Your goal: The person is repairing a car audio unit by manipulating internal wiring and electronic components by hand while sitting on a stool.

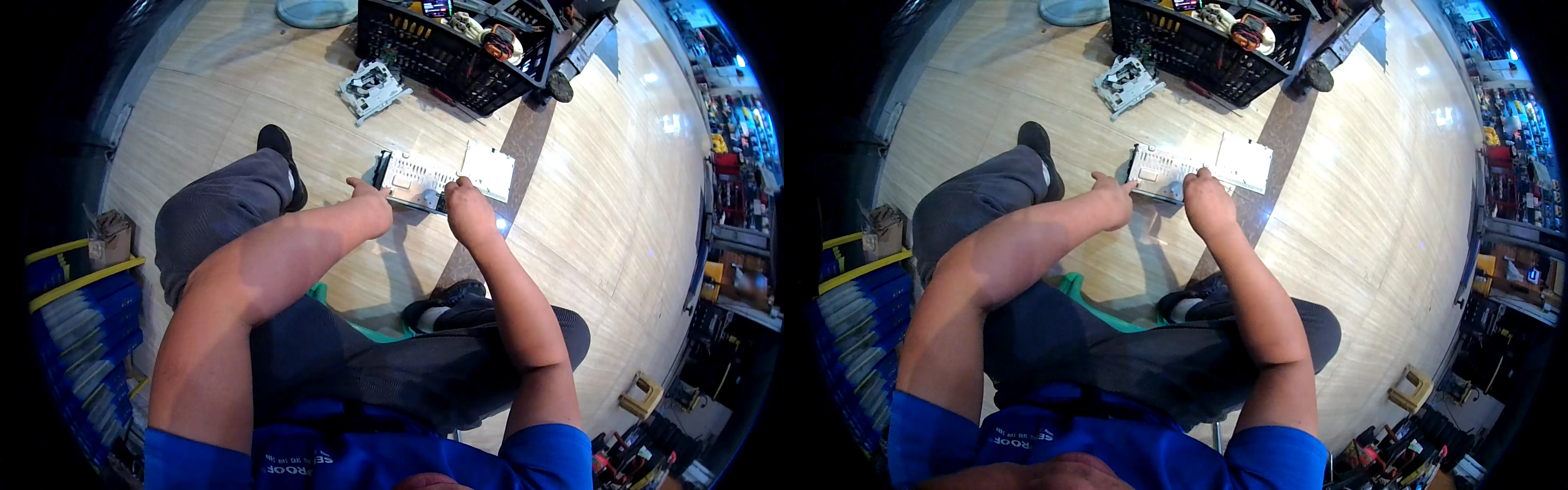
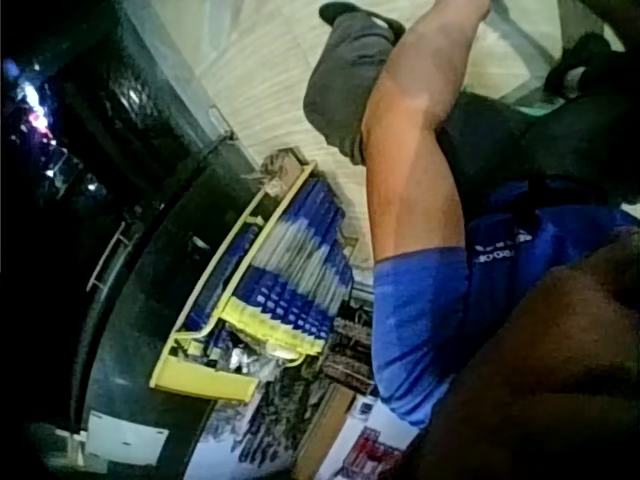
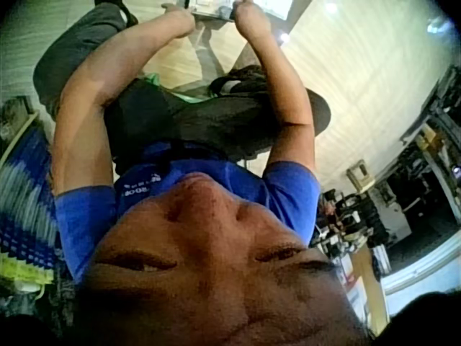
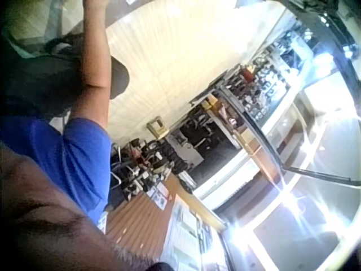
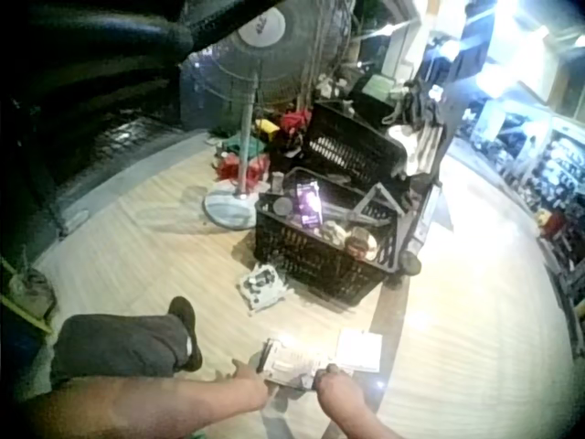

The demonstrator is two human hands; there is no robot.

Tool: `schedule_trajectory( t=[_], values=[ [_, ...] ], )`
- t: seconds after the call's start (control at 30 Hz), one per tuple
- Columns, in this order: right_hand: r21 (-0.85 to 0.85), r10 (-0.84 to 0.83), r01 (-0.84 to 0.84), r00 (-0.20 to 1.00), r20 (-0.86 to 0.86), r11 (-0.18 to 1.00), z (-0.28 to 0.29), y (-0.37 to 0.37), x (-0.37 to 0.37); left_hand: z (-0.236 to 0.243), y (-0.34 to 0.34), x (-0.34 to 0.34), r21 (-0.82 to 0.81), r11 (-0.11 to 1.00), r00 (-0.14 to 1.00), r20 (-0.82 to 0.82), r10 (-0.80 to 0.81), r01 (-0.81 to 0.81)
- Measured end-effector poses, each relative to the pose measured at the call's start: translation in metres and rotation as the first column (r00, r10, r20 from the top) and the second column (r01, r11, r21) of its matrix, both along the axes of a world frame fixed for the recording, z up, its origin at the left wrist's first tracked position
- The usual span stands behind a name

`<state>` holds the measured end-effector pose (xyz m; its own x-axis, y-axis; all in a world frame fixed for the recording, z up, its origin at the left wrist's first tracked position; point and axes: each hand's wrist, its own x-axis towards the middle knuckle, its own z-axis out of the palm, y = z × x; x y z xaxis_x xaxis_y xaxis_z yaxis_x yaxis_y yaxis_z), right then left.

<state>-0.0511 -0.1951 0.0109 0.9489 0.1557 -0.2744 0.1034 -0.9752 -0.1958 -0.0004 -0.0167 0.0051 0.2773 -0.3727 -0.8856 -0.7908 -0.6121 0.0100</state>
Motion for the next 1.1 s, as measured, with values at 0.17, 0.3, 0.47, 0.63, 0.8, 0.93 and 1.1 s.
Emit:
schedule_trajectory(
  t=[0.17, 0.3, 0.47, 0.63, 0.8, 0.93, 1.1],
  values=[
    [0.031, -0.004, 0.002, 0.999, 0.046, 1.0, -0.003, 0.001, -0.002, -0.002, 0.003, -0.001, -0.027, 0.999, 1.0, 0.003, -0.02, 0.02],
    [0.033, -0.037, 0.035, 0.999, 0.034, 0.999, -0.005, 0.0, 0.001, -0.002, 0.0, -0.001, -0.021, 0.999, 0.999, -0.012, -0.032, 0.032],
    [0.024, -0.051, 0.05, 0.998, 0.042, 0.998, -0.005, 0.0, 0.003, -0.009, 0.002, 0.0, 0.014, 1.0, 1.0, -0.028, 0.004, -0.003],
    [0.132, -0.012, -0.003, 0.993, 0.117, 0.991, -0.007, -0.006, 0.0, 0.0, 0.002, 0.001, -0.014, 1.0, 0.999, -0.035, 0.015, -0.016],
    [0.067, -0.06, 0.061, 0.998, -0.007, 0.996, -0.002, 0.0, 0.003, -0.006, 0.003, 0.001, -0.012, 1.0, 0.999, -0.024, 0.022, -0.022],
    [0.05, -0.087, 0.087, 0.996, -0.006, 0.995, -0.002, -0.001, 0.003, -0.003, 0.001, 0.001, -0.01, 1.0, 0.999, -0.033, 0.023, -0.023],
    [0.104, -0.095, 0.092, 0.995, 0.024, 0.99, -0.006, -0.004, 0.002, 0.002, 0.002, 0.0, -0.017, 1.0, 0.999, -0.024, 0.022, -0.022]
  ],
)
